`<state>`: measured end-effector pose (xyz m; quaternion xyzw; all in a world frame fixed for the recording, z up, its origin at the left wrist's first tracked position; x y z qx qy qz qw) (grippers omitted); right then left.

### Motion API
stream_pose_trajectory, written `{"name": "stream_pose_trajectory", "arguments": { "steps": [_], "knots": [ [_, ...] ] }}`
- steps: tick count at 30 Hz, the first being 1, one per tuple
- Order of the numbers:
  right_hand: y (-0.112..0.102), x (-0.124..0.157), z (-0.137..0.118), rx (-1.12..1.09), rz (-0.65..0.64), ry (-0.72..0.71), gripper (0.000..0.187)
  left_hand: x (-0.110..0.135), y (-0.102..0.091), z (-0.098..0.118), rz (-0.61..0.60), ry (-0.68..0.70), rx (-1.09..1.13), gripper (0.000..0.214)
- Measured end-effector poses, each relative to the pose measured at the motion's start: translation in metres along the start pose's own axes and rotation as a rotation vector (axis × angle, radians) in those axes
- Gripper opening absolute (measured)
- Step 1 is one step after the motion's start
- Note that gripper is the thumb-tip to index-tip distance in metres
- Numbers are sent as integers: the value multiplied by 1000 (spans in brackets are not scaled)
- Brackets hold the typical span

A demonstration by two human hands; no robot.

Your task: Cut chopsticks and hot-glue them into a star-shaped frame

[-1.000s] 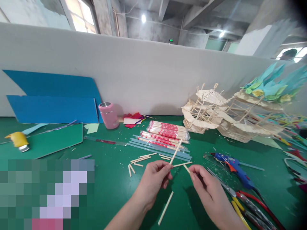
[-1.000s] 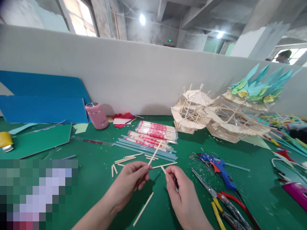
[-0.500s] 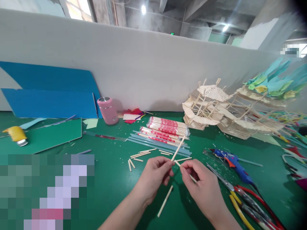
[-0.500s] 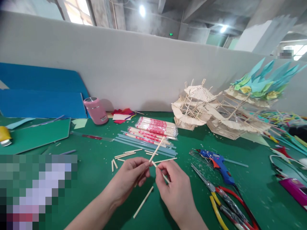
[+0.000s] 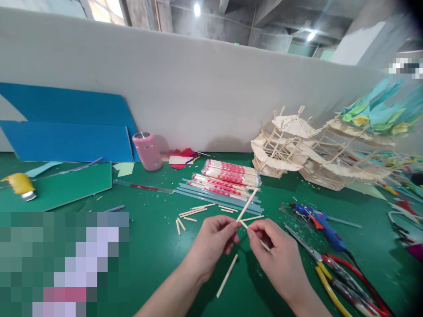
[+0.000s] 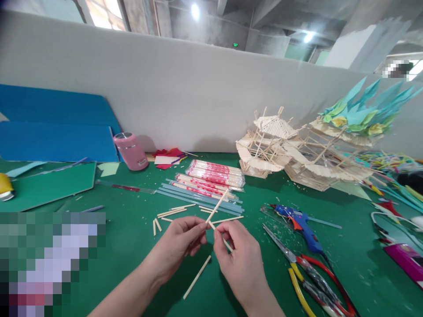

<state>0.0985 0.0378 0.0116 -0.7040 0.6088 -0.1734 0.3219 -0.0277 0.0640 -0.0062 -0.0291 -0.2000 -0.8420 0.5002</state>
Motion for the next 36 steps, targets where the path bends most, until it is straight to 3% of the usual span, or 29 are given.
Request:
{"name": "stream_pose_trajectory", "arguments": {
  "steps": [36],
  "knots": [
    [2, 1, 1, 13, 6, 5, 12, 0, 0, 3, 42, 23, -219, 23]
  ]
}}
Point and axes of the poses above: each hand's wrist, its own x-axis away from the middle knuckle, its own y-axis out of the palm, z = x × y, the point moved 4 cm from there along -x, towards the middle knuckle, and after that the axes turned 13 degrees about -z, right-handed, at the moved point
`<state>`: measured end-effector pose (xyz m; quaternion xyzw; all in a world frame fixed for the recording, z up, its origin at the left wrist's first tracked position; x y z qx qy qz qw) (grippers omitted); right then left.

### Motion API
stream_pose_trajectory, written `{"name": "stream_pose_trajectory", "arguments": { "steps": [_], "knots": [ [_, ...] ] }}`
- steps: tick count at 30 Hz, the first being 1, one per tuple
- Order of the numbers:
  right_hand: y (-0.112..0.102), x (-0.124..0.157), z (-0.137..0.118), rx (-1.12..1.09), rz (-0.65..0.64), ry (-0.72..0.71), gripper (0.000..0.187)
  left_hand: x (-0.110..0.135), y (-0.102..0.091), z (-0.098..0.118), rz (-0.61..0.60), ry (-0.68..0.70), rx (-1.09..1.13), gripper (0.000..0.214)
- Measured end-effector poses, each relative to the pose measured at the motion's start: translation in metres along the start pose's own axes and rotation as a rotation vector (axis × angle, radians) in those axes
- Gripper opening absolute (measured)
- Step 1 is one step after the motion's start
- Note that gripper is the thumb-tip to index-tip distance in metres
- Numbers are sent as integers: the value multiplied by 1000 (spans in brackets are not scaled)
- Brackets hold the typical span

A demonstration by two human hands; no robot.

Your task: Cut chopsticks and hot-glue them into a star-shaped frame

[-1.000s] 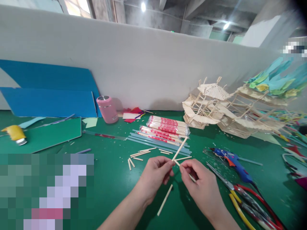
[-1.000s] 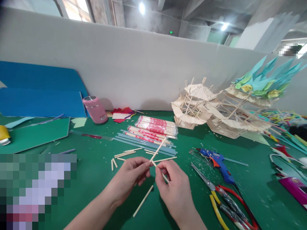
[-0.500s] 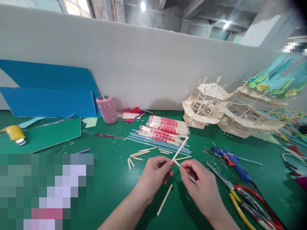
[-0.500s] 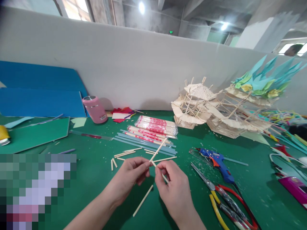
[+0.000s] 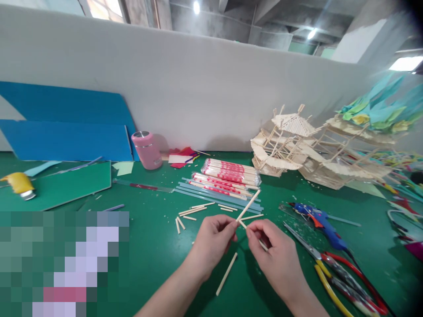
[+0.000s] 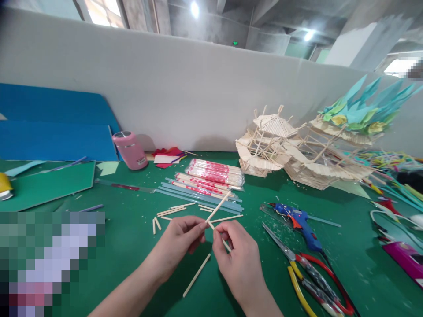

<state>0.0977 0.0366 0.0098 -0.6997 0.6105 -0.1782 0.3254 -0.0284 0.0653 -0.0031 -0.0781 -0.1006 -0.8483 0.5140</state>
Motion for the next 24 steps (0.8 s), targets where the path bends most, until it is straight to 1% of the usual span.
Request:
{"name": "stream_pose_trajectory", "arguments": {
  "steps": [14, 24],
  "knots": [
    [5, 2, 1, -4, 19, 23, 13, 0, -1, 1, 14, -12, -42, 25],
    [8, 1, 4, -30, 23, 32, 12, -2, -1, -4, 1, -29, -7, 24]
  ]
}}
Point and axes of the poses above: each hand's wrist, its own x-axis away from the middle knuckle, its own y-axis out of the palm, z = x × y, the point moved 4 cm from there along -x, towards the middle knuckle, and after that the axes turned 13 degrees about -z, right-handed, at the moved point
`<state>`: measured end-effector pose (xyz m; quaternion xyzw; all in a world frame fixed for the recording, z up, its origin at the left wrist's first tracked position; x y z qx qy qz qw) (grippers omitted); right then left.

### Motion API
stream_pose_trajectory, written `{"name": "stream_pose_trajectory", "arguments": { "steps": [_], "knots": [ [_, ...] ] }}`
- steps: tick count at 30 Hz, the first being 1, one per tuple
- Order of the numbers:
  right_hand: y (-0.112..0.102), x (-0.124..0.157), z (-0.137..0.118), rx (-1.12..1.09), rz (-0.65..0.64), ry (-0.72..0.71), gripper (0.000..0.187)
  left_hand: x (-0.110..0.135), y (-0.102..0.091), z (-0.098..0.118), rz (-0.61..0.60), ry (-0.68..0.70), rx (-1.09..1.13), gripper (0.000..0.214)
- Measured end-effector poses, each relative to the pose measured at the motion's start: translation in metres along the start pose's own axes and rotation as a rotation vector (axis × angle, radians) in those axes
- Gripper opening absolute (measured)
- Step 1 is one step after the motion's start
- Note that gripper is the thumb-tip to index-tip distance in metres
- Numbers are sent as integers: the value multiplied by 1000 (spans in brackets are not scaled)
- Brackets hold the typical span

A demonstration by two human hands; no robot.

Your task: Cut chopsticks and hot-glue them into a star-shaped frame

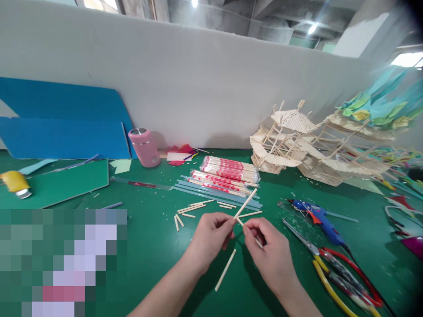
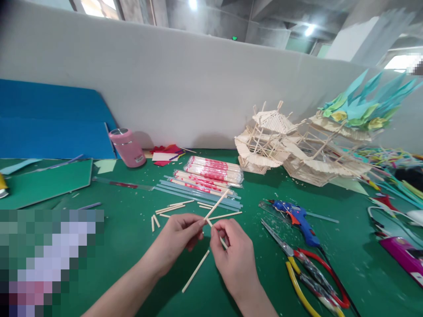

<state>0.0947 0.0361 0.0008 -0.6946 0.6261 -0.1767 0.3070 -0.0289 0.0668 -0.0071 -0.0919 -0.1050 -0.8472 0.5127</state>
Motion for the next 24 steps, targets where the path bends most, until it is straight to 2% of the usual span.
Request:
{"name": "stream_pose_trajectory", "arguments": {
  "steps": [24],
  "knots": [
    [1, 0, 3, -41, -14, 10, 15, -2, 1, -3, -2, -2, -40, 23]
  ]
}}
Point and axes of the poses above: each hand's wrist, its own x-axis away from the middle knuckle, its own y-axis out of the palm, z = x × y, the point moved 4 cm from there along -x, towards the middle knuckle, and after that the axes turned 13 degrees about -z, right-handed, at the moved point
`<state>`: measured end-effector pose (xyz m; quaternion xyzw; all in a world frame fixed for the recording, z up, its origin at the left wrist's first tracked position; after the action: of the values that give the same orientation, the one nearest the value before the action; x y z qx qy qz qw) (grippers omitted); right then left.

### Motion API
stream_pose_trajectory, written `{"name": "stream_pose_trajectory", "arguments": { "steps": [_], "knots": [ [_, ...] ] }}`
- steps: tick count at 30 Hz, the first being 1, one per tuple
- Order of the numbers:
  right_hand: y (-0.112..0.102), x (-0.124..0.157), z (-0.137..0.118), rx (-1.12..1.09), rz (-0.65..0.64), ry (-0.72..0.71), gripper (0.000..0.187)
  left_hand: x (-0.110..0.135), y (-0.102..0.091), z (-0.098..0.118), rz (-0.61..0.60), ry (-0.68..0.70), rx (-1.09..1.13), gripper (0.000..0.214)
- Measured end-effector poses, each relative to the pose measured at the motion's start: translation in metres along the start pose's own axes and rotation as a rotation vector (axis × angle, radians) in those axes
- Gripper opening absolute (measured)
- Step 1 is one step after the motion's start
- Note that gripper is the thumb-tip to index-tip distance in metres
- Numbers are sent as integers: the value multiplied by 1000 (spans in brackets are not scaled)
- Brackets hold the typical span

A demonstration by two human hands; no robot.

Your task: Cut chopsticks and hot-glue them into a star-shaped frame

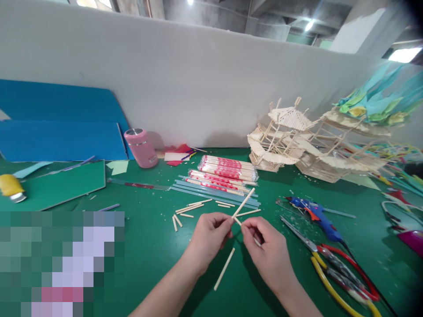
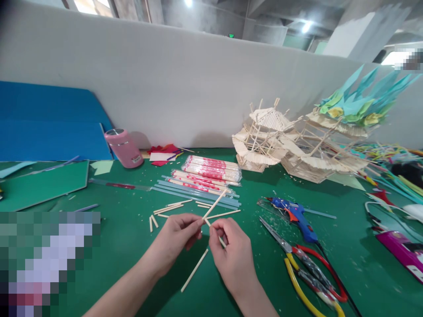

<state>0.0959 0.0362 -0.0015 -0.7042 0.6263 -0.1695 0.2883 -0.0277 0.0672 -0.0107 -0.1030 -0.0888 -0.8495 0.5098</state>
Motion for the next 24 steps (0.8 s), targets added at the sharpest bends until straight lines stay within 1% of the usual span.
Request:
{"name": "stream_pose_trajectory", "arguments": {
  "steps": [5, 10, 24],
  "knots": [
    [1, 1, 1, -30, -5, 3, 14, 1, 0, 2, 5, -5, -24, 24],
    [1, 1, 2, -8, 5, -9, 13, 2, 1, 3, 3, 0, -63, 26],
    [2, 2, 5, -6, 7, -5, 14, 1, 2, -2, 10, -7, -99, 26]
  ]
}}
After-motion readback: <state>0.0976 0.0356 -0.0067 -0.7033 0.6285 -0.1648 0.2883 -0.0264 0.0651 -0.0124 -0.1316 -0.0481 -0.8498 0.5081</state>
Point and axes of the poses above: each hand's wrist, its own x-axis away from the middle knuckle, its own y-axis out of the palm, z = x × y, the point moved 4 cm from there along -x, towards the middle knuckle, and after that the axes turned 13 degrees about -z, right-handed, at the moved point
